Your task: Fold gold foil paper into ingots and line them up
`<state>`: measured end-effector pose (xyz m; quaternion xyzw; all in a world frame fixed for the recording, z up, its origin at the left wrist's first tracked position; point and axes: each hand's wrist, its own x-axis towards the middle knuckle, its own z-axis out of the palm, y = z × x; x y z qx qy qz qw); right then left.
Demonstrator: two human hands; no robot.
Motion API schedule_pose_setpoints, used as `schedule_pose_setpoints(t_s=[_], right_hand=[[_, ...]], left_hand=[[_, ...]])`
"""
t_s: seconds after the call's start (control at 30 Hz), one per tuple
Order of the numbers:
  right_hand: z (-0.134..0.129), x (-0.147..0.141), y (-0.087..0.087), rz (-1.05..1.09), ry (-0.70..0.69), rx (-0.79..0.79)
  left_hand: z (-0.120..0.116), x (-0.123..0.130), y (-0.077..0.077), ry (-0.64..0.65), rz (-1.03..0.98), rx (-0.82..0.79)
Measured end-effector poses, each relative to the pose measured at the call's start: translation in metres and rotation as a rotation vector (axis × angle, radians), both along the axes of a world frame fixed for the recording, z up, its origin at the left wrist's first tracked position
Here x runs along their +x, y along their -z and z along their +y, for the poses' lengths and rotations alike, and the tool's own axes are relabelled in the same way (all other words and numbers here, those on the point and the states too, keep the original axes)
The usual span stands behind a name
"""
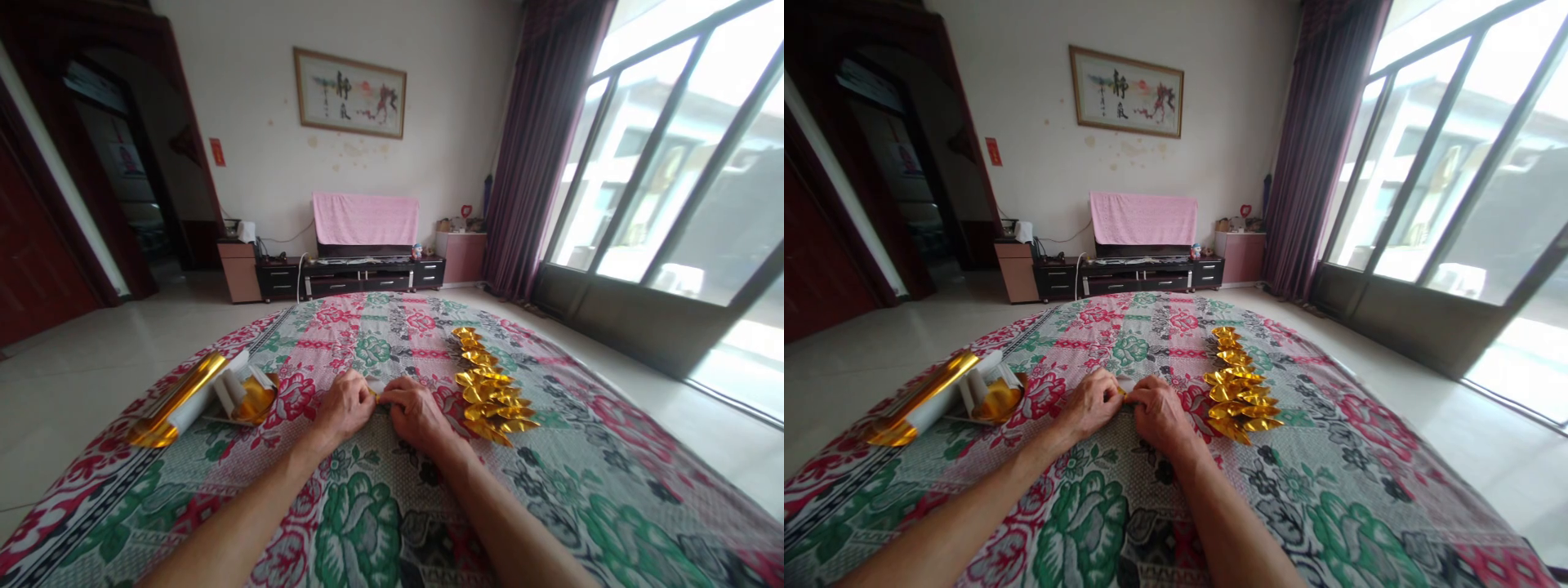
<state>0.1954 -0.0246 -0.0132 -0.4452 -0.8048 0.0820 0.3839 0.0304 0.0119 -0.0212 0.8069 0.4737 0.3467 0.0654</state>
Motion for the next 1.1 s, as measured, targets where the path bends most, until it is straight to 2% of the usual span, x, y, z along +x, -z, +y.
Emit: schedule_pose_setpoints(t_s=[0.4, 0.73, 1.1], right_hand=[[0.0020, -0.0026, 0.0033, -0.024, 0.031, -0.002], [-0.0033, -0.0016, -0.0050, -0.137, -0.089, 0.086], [0.0020, -0.0039, 0.0007, -0.090, -0.074, 0.059]], left_hand=[[-0.0045, 0.0017, -0.0043, -0.010, -0.006, -0.004], [0.0008, -0.0018, -0.0003, -0.015, 0.013, -0.051], [0.0050, -0.0043, -0.0028, 0.044, -0.008, -0.114]])
